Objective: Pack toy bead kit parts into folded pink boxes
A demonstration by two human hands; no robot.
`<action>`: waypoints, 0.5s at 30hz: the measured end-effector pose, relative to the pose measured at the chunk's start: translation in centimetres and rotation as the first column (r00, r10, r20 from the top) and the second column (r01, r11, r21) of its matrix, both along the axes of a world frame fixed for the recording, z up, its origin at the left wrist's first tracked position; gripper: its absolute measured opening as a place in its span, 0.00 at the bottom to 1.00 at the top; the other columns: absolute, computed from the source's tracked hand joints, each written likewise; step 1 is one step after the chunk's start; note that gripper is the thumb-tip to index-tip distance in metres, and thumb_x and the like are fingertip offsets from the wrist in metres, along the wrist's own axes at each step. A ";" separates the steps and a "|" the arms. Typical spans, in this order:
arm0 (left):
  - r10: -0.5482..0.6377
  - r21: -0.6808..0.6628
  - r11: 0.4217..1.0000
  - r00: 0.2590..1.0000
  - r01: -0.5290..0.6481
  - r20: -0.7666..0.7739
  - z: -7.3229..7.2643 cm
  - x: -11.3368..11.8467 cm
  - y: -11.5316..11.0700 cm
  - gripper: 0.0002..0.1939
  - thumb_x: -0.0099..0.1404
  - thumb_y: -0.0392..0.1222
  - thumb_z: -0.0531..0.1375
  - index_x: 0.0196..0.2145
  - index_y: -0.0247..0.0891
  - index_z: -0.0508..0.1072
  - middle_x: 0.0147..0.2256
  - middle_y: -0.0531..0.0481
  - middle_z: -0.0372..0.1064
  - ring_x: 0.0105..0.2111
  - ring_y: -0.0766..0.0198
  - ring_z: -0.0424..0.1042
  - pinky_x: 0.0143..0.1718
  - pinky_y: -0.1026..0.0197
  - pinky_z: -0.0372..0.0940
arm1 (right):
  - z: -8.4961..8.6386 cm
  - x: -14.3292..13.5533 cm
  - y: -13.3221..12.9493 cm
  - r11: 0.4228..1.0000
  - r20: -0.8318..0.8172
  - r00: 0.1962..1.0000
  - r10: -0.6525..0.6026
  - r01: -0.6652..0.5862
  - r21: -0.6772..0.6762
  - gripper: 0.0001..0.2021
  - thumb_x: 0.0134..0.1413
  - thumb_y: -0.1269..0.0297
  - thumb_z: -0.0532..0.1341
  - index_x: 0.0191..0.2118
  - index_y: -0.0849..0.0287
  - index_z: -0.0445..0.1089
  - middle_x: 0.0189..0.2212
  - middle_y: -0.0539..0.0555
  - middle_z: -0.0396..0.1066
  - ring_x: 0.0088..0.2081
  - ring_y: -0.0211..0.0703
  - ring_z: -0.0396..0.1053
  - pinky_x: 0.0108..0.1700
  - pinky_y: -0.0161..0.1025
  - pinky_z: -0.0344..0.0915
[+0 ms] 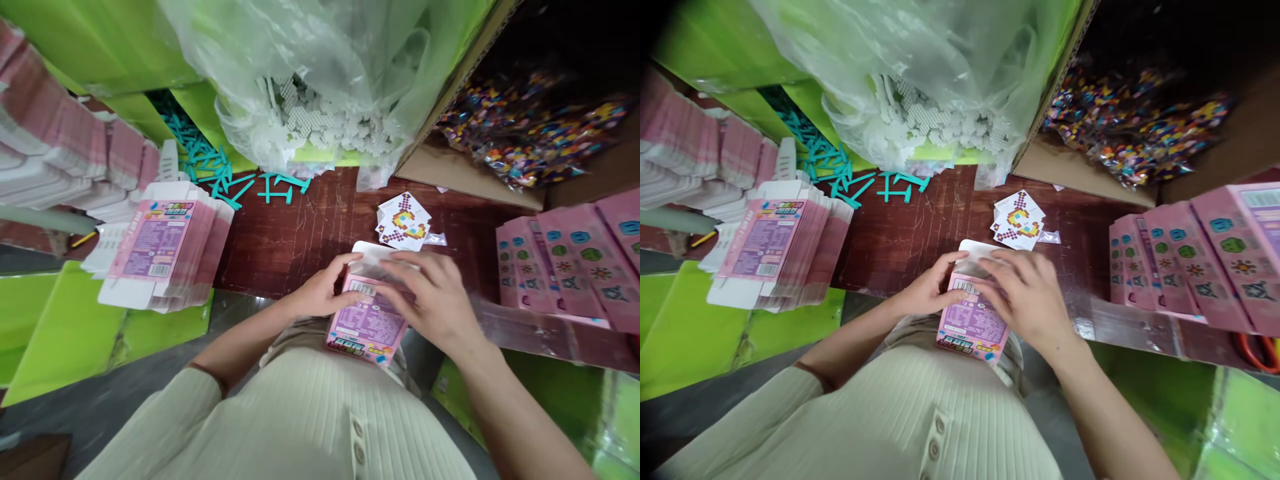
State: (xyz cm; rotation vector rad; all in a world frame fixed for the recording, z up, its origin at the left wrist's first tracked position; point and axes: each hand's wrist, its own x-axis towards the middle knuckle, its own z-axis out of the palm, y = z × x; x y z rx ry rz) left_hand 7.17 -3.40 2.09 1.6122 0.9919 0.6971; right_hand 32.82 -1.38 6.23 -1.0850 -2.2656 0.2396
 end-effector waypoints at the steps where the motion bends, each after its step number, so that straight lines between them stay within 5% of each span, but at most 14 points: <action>1: -0.004 0.005 1.000 1.000 0.004 -0.009 0.2 0.1 -0.2 0.43 0.70 0.55 0.68 0.74 0.45 0.52 0.61 0.40 0.72 0.53 0.50 0.77 0.56 0.49 0.71 | 0.7 -0.3 0.4 0.995 0.005 0.997 0.079 -0.079 -0.065 0.14 0.72 0.55 0.64 0.57 0.52 0.74 0.52 0.58 0.79 0.51 0.53 0.77 0.55 0.53 0.74; 5: 0.029 -0.005 1.000 0.998 -0.029 -0.061 0.7 -0.6 -1.0 0.45 0.68 0.55 0.70 0.74 0.48 0.55 0.64 0.40 0.70 0.55 0.49 0.77 0.58 0.48 0.71 | 2.7 0.6 1.5 0.933 -0.161 0.980 0.114 -0.161 -0.322 0.08 0.75 0.59 0.59 0.43 0.54 0.74 0.38 0.52 0.80 0.38 0.43 0.78 0.42 0.39 0.73; 7: 0.048 -0.012 0.999 0.997 -0.049 -0.068 0.7 -1.2 -1.0 0.44 0.67 0.54 0.71 0.74 0.49 0.57 0.66 0.41 0.68 0.58 0.48 0.76 0.60 0.48 0.70 | 2.9 1.4 2.2 0.919 -0.174 0.980 0.098 -0.156 -0.361 0.08 0.74 0.59 0.60 0.46 0.54 0.74 0.41 0.53 0.80 0.40 0.44 0.79 0.43 0.39 0.73; 11: 0.065 -0.028 0.997 0.996 -0.067 -0.065 0.7 -1.3 -0.8 0.47 0.63 0.55 0.73 0.73 0.47 0.61 0.66 0.39 0.69 0.60 0.45 0.75 0.63 0.45 0.70 | 3.2 0.9 2.7 0.895 -0.006 0.986 0.168 -0.155 -0.417 0.12 0.72 0.60 0.62 0.56 0.54 0.74 0.52 0.57 0.80 0.49 0.48 0.80 0.50 0.44 0.74; 15: 0.290 -0.100 0.949 0.953 -0.298 -0.086 0.2 -0.6 -2.1 0.40 0.57 0.57 0.75 0.64 0.45 0.73 0.63 0.40 0.74 0.63 0.39 0.74 0.65 0.43 0.71 | 4.4 -1.8 1.9 0.869 0.134 0.957 0.257 -0.168 -0.466 0.05 0.70 0.66 0.63 0.41 0.56 0.76 0.45 0.53 0.80 0.48 0.41 0.78 0.49 0.36 0.70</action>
